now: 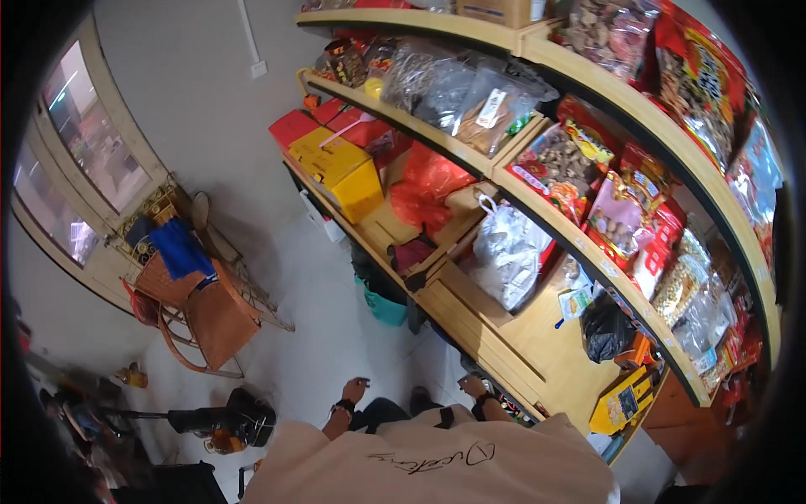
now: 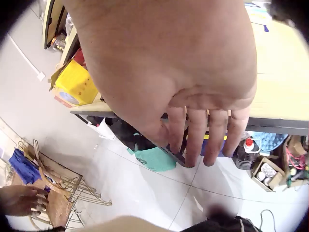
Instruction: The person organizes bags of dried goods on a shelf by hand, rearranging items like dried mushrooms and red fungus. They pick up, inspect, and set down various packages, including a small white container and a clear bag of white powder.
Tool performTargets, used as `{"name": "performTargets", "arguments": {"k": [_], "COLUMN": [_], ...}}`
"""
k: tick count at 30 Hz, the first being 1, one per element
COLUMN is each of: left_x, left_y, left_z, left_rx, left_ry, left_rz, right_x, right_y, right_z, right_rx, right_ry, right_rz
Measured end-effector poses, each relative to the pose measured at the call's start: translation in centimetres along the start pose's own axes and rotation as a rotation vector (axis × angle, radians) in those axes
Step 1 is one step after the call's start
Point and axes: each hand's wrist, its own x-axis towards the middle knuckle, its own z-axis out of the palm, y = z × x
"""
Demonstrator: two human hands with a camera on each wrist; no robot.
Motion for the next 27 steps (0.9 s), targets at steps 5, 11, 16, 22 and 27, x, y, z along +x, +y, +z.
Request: {"name": "performTargets", "arguments": {"k": [5,11,16,22,27], "left_x": [1.6,5.6,10.1,16.4,19.4], "left_y": [0.1,-12.4,-10.3,-8.2,-1.5], "left_z": [-5.3,-13.2,-22.2,-26.8,-26.6], "left_rx": [0.320,0.031,-0.039,-0.011,-0.184], "left_ry": [0.094,-0.221,0.340,0.178,0.064], "left_rz": [0.098,-0.539,-0.349,-0.308,-0.057], "right_x": [3.6,13.2,17.3,20.4,23.5], "right_y": [-6.7,-6.7,-19.1,-38.5,-48.2], "right_z": [-2.0,3.0,5.2,2.0,-1.9], "right_rx": [0.104,-0.299,-0.431,-0.087,0.028], "right_ry": [0.065,-0.337,-0.405,-0.212,-0.195], "right_rz": [-0.035,0.058,0.053,-0.270,-0.397]}}
